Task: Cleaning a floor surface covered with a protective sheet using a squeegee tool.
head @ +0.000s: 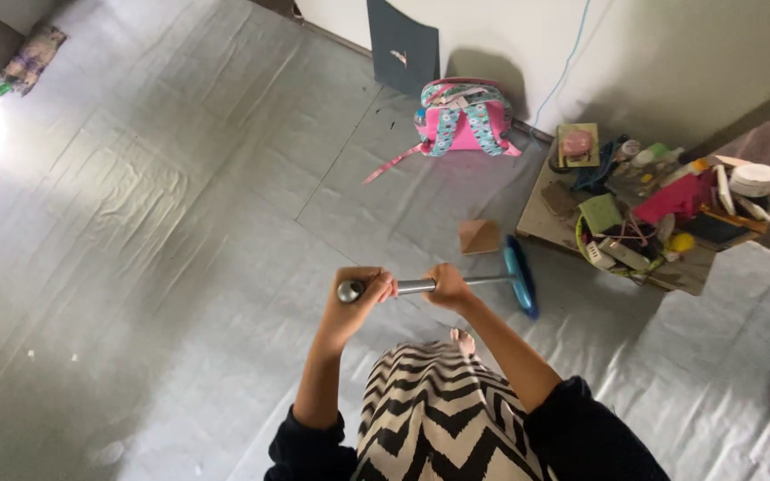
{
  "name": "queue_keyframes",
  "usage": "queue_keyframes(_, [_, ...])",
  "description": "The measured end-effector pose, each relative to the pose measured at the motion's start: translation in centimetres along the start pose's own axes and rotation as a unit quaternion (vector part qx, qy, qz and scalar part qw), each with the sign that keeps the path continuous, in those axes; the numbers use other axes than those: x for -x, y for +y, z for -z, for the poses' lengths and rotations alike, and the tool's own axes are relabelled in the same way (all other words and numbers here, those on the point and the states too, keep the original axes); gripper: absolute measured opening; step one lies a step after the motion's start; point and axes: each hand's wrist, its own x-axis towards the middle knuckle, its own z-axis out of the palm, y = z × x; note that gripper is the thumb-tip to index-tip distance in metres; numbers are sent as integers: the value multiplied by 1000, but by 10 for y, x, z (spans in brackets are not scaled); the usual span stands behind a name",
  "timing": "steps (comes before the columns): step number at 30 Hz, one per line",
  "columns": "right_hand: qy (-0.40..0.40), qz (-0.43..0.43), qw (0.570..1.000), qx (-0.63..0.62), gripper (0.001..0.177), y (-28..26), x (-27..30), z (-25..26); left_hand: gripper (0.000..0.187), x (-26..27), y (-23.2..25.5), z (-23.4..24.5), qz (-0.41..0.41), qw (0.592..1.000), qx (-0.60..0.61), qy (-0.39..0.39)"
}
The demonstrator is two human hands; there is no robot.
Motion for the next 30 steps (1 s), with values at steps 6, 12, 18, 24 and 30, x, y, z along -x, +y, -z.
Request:
queue_keyframes(6, [-137, -4, 991, 5, 3, -30, -40, -34, 35, 8, 46, 1, 27, 989, -112, 91])
queue_keyframes(12, [-85, 65, 988, -115, 16, -82, -73, -64, 37, -5, 77, 17, 34, 976, -183, 114])
queue_keyframes(18, [-190, -9, 981, -27, 8, -133, -108, -19, 32, -19, 104, 48, -48, 979, -179, 83])
queue_keyframes(24, [-165, 309, 936, 37, 7, -34, -183, 22, 17, -52, 17, 57, -133, 985, -19, 105])
queue_keyframes(30, [-329, -8, 922, 202, 9, 59, -204, 62, 18, -98, -97, 29, -143, 986, 3, 83])
